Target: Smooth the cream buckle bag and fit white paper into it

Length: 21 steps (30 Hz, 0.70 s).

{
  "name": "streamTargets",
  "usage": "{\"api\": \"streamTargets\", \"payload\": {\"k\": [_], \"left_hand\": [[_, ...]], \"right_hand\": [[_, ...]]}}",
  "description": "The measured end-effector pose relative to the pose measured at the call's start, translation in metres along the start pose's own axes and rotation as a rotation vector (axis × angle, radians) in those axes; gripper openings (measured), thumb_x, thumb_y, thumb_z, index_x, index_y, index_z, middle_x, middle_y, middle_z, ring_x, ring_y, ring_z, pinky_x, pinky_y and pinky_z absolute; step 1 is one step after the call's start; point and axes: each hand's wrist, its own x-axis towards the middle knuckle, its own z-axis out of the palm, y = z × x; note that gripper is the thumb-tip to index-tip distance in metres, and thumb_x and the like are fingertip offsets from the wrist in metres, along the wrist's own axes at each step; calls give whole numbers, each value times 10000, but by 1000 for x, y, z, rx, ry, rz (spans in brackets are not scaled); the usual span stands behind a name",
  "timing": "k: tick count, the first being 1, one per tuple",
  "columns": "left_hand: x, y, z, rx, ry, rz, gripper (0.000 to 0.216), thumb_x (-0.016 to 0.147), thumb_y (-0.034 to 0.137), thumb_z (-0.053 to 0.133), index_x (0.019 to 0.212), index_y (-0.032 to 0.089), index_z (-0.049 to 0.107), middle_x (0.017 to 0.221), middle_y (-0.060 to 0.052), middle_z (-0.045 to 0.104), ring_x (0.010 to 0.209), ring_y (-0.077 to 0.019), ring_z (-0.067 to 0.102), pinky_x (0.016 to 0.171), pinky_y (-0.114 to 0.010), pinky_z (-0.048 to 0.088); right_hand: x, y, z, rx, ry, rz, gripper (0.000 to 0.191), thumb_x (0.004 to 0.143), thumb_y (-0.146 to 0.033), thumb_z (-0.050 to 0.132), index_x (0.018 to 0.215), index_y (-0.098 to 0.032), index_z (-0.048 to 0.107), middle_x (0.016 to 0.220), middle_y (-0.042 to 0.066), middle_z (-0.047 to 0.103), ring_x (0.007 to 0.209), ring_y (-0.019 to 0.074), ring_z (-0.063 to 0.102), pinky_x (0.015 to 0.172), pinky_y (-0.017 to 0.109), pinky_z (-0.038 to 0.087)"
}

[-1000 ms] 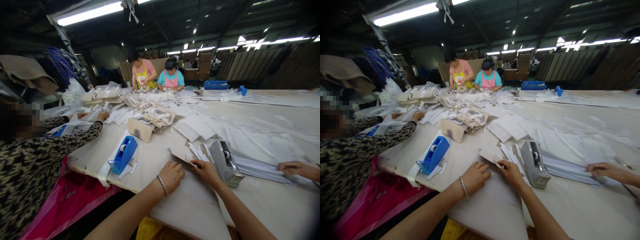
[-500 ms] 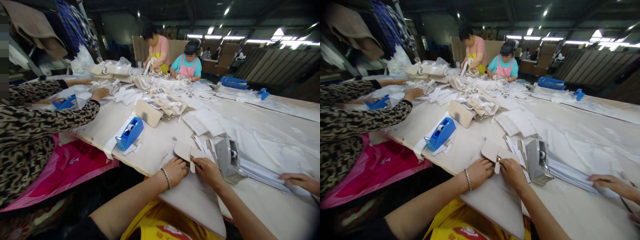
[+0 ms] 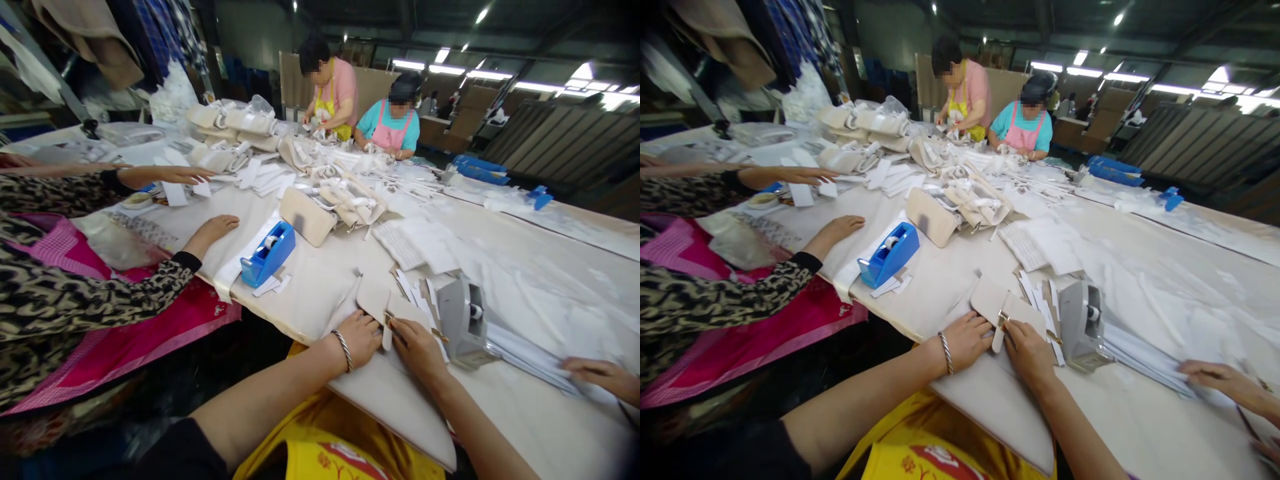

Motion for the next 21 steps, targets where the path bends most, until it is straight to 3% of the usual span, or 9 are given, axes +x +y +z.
{"api": "streamTargets", "payload": {"k": [6,11,13,15,18,21], "left_hand": [[-1,0,-1,3,-22,2,300,839,248,276,989,169,523,1082,-89,494,1107,-191,384,979,-408,297],[-16,-9,-26,-79,12,0,221,812,255,365,977,204,502,1064,-57,494,1046,-174,438,910,-351,385],[-26,-22,-33,-189,116,-144,256,798,296,413,1032,215,474,1105,-37,481,1035,-155,448,921,-312,389],[-36,-39,-32,-345,202,-407,369,768,370,466,1093,199,443,1124,-46,479,1036,-157,450,942,-308,381],[-46,-65,-15,-728,99,-711,499,682,510,521,1031,156,482,1004,-58,538,903,-158,507,846,-316,438],[-47,-78,3,-1104,-16,-771,507,648,566,503,923,140,497,891,-38,544,773,-122,513,682,-255,469]], "right_hand": [[4,-12,-6,-201,-130,-21,289,784,-178,422,1050,-109,508,1036,86,526,900,210,474,791,342,435],[7,-17,-13,-203,-185,-29,355,801,-274,452,1114,-107,468,1083,90,504,917,219,467,806,346,422],[7,-18,-13,-178,-192,-7,317,843,-305,401,1089,-127,490,1074,79,510,908,212,476,804,344,418],[8,-18,-12,-135,-172,34,309,881,-321,334,1067,-151,513,1068,63,515,918,202,481,808,331,415],[7,-18,-9,-6,-137,150,353,905,-373,276,1012,-185,556,1071,38,505,887,166,506,787,287,426],[6,-18,-7,133,-113,234,379,903,-406,278,954,-191,586,1065,28,491,811,128,529,758,258,438]]}}
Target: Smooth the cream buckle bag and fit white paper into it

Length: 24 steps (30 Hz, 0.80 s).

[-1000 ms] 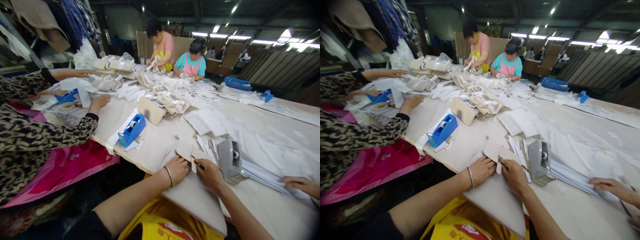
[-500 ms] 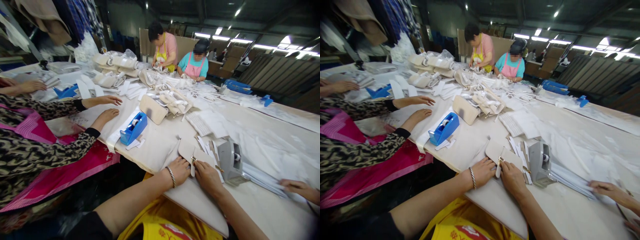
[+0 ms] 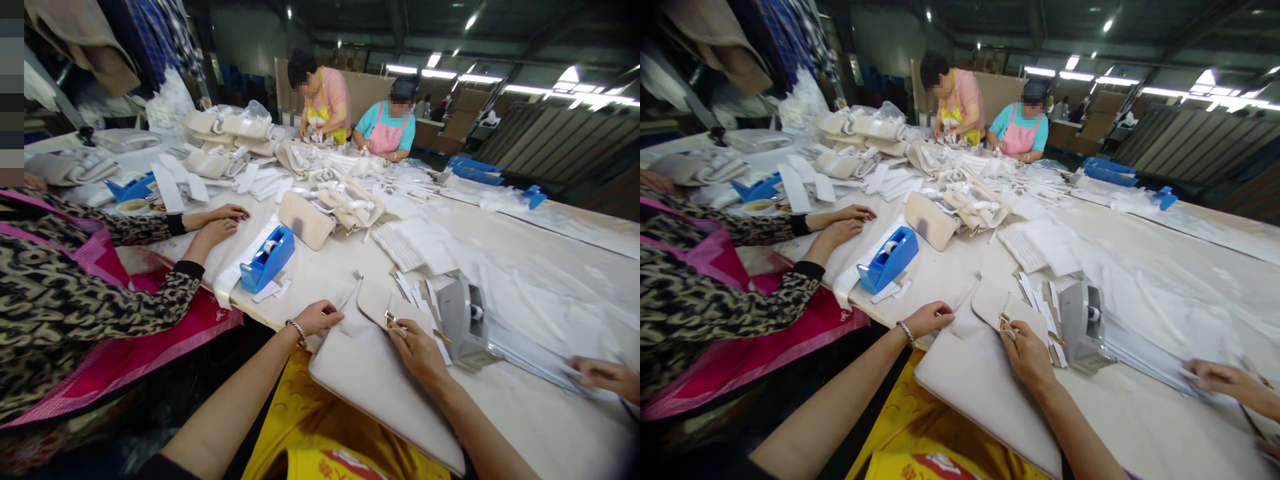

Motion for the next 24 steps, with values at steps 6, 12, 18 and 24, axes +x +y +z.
{"api": "streamTargets", "payload": {"k": [6,12,18,24], "left_hand": [[-1,7,7,134,137,-68,534,578,621,534,803,137,502,761,-10,527,697,-112,477,639,-240,407],[-9,15,9,160,130,-80,521,600,612,512,823,142,536,809,-21,563,747,-120,470,688,-246,366],[11,16,6,121,332,-75,452,580,551,580,739,130,544,730,-25,550,703,-123,461,685,-268,362],[89,69,-12,-213,474,-46,267,737,331,523,844,87,500,735,-18,531,672,-86,508,644,-230,431]], "right_hand": [[-4,0,5,-91,17,-33,371,903,-412,253,1044,-213,533,1060,29,479,832,143,524,735,284,463],[-2,-6,12,-265,59,-112,404,870,-447,300,1048,-151,509,1005,88,493,855,194,516,761,351,480],[-1,-7,21,-346,229,-195,401,885,-416,275,960,-125,541,923,98,521,799,189,537,700,336,510],[1,8,33,-450,463,-350,334,867,-322,334,929,-98,574,925,125,548,770,182,562,645,265,525]]}}
